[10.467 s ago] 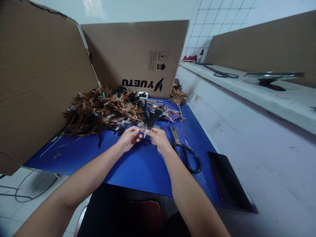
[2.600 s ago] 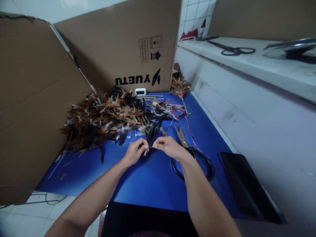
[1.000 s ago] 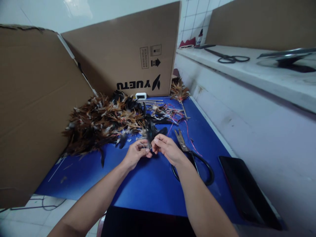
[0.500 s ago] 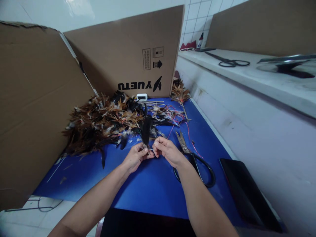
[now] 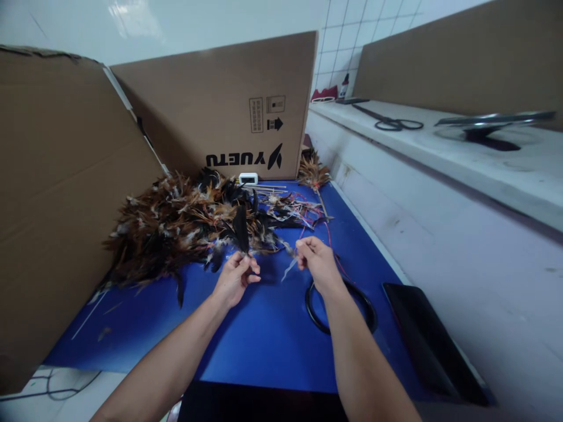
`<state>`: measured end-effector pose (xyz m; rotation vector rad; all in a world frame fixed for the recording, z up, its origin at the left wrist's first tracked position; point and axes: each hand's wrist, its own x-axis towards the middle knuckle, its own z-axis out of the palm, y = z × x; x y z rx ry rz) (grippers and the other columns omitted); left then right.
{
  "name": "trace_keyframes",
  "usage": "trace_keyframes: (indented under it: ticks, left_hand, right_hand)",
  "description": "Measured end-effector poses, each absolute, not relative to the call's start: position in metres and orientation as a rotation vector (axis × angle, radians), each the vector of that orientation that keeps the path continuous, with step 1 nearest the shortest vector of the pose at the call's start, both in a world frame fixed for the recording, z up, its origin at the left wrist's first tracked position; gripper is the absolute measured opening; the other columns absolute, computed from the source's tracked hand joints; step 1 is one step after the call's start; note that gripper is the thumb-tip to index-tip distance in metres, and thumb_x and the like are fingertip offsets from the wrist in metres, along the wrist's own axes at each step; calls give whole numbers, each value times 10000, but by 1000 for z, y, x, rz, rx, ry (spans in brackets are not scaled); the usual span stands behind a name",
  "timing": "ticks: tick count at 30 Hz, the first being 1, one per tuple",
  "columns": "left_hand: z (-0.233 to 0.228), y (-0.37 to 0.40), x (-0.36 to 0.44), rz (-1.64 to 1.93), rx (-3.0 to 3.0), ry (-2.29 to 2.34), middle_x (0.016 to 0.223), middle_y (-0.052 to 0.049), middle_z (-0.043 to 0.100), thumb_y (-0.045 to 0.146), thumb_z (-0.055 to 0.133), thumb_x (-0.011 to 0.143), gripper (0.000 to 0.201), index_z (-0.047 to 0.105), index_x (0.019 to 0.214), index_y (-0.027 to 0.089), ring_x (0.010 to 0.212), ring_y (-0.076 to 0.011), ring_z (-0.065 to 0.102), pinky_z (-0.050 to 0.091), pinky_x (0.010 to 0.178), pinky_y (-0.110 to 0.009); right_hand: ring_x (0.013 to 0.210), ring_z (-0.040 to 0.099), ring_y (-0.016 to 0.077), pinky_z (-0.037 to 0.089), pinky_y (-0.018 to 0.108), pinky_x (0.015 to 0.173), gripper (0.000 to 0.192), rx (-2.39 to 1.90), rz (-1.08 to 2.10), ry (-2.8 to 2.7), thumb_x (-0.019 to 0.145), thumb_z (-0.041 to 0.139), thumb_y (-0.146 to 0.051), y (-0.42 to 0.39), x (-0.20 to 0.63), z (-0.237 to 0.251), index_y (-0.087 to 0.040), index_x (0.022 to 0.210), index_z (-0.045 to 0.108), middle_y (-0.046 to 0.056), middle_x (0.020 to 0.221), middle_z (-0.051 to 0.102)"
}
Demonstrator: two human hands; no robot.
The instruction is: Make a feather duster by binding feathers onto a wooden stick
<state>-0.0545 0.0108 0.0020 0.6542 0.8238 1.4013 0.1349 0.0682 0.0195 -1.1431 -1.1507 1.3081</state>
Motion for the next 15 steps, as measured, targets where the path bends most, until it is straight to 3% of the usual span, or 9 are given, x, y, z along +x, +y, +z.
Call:
trace_keyframes:
  ticks: [3, 5, 9, 15]
  left_hand:
    - [-4, 14, -48, 1385, 703, 812, 683, 3, 597, 380, 706, 713, 321, 505, 803, 146, 589, -94, 592, 539, 581, -238]
    - [-6, 17, -45, 1376, 726, 800, 692, -7, 610, 381, 700, 720, 323, 487, 779, 145, 587, -97, 599, 540, 593, -244]
    - [-8, 23, -43, 1376, 740, 785, 698, -12, 617, 368, 679, 744, 309, 465, 765, 147, 586, -98, 606, 539, 604, -248]
    - [-8, 28, -47, 1434, 714, 792, 695, -8, 612, 361, 677, 745, 297, 478, 771, 142, 579, -90, 598, 531, 591, -234]
  right_hand:
    - [503, 514, 131, 409, 262, 501, 158, -1431, 861, -1488, 741, 586, -368, 77, 150, 10, -213, 751, 553, -29, 558, 532]
    - [677, 591, 183, 456, 317, 634, 129, -1557, 525, -1763, 748, 565, -321, 81, 160, 10, -219, 815, 605, 24, 744, 625]
    - [942, 566, 255, 443, 373, 798, 193, -1617, -50, -2026, 796, 516, -284, 97, 168, 28, -211, 911, 652, 95, 1036, 620]
    - [977, 547, 228, 394, 321, 891, 246, -1525, -177, -2275, 835, 449, -157, 158, 143, 46, -180, 919, 679, 85, 1003, 659]
